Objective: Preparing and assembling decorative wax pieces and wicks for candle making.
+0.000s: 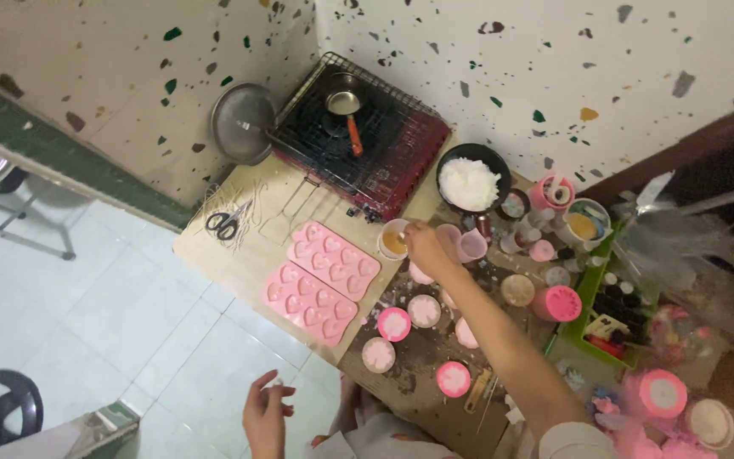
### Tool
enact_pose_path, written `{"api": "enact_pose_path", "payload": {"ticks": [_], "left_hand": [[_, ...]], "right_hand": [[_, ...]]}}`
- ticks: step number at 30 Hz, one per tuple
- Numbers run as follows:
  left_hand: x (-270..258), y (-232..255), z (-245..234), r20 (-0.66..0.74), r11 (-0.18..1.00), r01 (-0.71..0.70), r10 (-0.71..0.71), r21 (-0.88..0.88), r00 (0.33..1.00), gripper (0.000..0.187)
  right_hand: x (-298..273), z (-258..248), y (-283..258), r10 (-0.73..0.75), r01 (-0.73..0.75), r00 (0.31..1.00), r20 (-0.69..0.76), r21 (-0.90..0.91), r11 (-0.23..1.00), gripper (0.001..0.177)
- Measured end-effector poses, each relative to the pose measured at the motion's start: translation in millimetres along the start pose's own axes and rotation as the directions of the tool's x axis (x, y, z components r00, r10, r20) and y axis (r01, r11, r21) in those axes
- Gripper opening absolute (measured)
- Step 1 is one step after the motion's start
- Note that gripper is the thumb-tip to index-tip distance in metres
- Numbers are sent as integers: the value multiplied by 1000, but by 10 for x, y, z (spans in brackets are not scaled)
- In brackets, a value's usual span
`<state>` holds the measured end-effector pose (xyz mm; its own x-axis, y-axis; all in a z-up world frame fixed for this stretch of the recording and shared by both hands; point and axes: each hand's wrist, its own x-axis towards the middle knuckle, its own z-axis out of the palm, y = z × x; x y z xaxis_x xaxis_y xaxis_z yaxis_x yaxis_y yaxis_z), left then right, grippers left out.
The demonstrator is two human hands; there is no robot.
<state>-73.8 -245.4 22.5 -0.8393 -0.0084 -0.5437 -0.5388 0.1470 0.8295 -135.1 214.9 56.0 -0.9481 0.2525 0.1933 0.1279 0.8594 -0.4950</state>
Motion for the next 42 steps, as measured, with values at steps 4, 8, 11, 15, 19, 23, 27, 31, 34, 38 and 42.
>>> {"api": "enact_pose_path", "payload": {"ticks": [4, 8, 11, 15, 19, 23, 27, 31, 34, 38, 42], "left_hand": [[-195, 244, -53, -95, 1000, 12, -14, -23, 995, 33], [-301, 429, -56, -131, 1000, 18, -19, -4, 991, 33], [-345, 446, -21, -138, 1000, 27, -28, -3, 990, 33], [-419, 588, 29, -152, 999, 42, -41, 2, 988, 33], [-451, 622, 8, -161, 1000, 1, -2, -3, 987, 34], [-425, 602, -27, -163, 999, 6, -13, -44, 987, 36], [-443, 556, -76, -174, 999, 19, -27, -47, 984, 37], [-444, 538, -110, -177, 999, 24, -32, -47, 984, 37], [-470, 531, -129, -183, 999, 24, -33, -48, 983, 37], [-447, 511, -147, -198, 998, 32, -42, -54, 979, 37], [-459, 485, -156, -205, 998, 34, -43, -49, 978, 38]], "right_hand": [[72, 153, 38, -14, -3, 992, 128, 127, 992, 18], [175, 47, -110, -48, 58, 991, 127, -81, 995, 22], [214, -189, -409, 123, -98, 973, 196, -131, 986, 23], [213, -183, -335, 85, -55, 980, 178, -166, 985, 24], [188, -168, -266, 44, -39, 981, 191, -28, 999, 25], [211, -314, -429, 76, -49, 977, 197, -140, 989, 25], [233, -315, -382, 16, -14, 980, 196, -11, 1000, 30], [242, -81, -168, 60, -3, 973, 221, -246, 969, 22], [246, -141, -247, 131, -126, 951, 280, -36, 991, 24], [286, -127, -256, 84, -66, 975, 208, -95, 993, 24], [230, -237, -358, 75, -57, 985, 158, -117, 991, 24]]}}
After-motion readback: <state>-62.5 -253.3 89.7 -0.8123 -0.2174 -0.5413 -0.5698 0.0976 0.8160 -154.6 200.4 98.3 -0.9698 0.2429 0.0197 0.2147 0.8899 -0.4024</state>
